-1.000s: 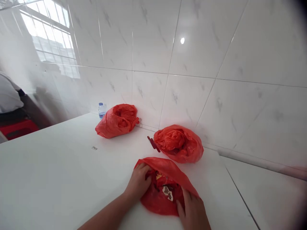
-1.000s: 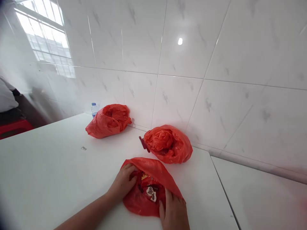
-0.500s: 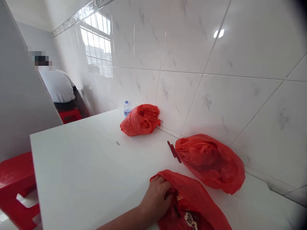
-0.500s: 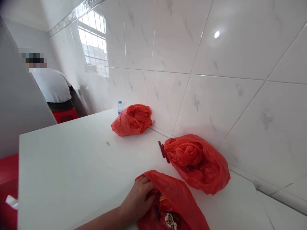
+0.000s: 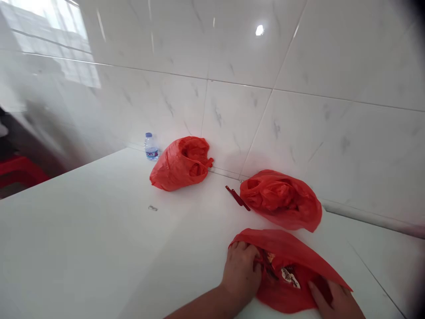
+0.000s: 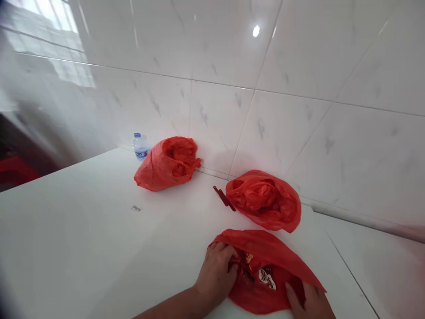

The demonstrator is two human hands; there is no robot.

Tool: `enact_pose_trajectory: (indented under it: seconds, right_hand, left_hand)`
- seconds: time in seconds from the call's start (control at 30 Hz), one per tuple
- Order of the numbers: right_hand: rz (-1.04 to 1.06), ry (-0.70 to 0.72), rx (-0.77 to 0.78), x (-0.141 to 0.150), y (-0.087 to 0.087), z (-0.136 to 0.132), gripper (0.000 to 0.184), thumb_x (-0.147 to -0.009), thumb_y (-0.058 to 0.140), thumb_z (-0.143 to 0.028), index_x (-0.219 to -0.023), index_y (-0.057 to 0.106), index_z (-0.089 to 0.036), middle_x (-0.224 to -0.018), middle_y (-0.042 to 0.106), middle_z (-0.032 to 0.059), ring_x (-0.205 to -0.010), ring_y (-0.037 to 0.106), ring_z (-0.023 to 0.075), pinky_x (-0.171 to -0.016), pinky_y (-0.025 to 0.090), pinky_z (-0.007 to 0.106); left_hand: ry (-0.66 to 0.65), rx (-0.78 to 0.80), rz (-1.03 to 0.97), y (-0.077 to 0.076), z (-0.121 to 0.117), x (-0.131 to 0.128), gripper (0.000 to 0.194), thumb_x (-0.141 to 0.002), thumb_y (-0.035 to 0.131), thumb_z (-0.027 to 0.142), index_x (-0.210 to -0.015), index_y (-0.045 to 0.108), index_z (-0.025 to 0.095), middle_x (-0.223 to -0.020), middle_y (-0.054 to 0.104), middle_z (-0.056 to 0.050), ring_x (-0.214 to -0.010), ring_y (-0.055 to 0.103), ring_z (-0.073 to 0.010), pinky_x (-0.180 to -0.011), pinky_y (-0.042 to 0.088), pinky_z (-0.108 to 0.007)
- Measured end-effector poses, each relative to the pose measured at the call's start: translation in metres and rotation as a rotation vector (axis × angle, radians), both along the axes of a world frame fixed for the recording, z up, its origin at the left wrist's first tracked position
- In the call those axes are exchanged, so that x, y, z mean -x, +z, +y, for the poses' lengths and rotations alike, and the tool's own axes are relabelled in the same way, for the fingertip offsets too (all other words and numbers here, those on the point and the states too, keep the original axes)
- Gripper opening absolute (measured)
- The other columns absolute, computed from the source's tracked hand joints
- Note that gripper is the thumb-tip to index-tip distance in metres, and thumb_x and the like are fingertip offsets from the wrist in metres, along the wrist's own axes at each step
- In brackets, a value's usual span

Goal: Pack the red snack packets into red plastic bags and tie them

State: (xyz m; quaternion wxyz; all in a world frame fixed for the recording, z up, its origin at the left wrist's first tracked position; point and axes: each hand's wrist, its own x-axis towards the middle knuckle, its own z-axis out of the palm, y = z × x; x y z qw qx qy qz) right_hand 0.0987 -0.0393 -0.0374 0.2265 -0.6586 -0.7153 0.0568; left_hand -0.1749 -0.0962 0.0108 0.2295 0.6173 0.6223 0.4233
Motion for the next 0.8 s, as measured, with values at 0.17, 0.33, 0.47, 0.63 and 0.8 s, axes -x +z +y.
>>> enact_pose_trajectory:
  seconds: [0.17,0.33,0.47,0.63,0.8]
  right_hand:
    - [-0.088,-0.014,-0.096,0.019,0.008,-0.007,0.041,-0.084,0.041,-0.045,-0.111,0.055,-0.017,-0.106,0.060,0.0128,-0.099,0.057,0.0284,-0.086,0.047,0.043]
    - [-0.125,0.006,-0.103,0.034,0.024,-0.013,0.036,-0.087,0.041,-0.032,-0.118,0.052,-0.017,-0.111,0.058,0.0107,-0.105,0.054,0.0251,-0.088,0.045,0.039]
    - [-0.149,0.039,-0.125,0.037,0.028,-0.016,0.033,-0.088,0.040,-0.027,-0.117,0.053,-0.016,-0.109,0.058,0.0105,-0.103,0.054,0.0241,-0.089,0.044,0.040]
    - [-0.195,0.087,-0.195,0.036,0.024,-0.016,0.028,-0.088,0.041,-0.026,-0.110,0.055,-0.015,-0.104,0.058,0.0110,-0.099,0.054,0.0248,-0.087,0.044,0.040]
    - [-0.191,0.117,-0.218,0.037,0.029,-0.020,0.030,-0.088,0.040,-0.021,-0.115,0.051,-0.016,-0.106,0.058,0.0106,-0.098,0.056,0.0242,-0.087,0.044,0.039]
  left_hand:
    - [-0.038,0.019,0.094,0.003,0.000,0.000,0.021,-0.071,0.048,0.007,-0.082,0.057,0.022,-0.103,0.058,-0.004,-0.100,0.049,-0.0226,-0.094,0.037,-0.041]
    - [-0.125,-0.032,0.165,0.003,0.002,-0.003,0.021,-0.073,0.048,0.007,-0.083,0.057,0.022,-0.110,0.055,-0.006,-0.105,0.047,-0.0250,-0.095,0.035,-0.045]
    - [-0.107,-0.045,0.170,0.002,0.003,-0.003,0.022,-0.072,0.047,0.004,-0.082,0.056,0.021,-0.103,0.056,-0.006,-0.102,0.049,-0.0239,-0.092,0.037,-0.043]
    - [-0.079,-0.059,0.124,0.003,0.004,0.000,0.018,-0.070,0.048,0.005,-0.077,0.055,0.020,-0.092,0.057,-0.005,-0.093,0.052,-0.0214,-0.087,0.040,-0.040]
    - [-0.055,-0.126,0.083,0.001,0.009,0.002,0.016,-0.070,0.048,0.006,-0.074,0.054,0.020,-0.087,0.058,-0.003,-0.086,0.053,-0.0199,-0.080,0.043,-0.036]
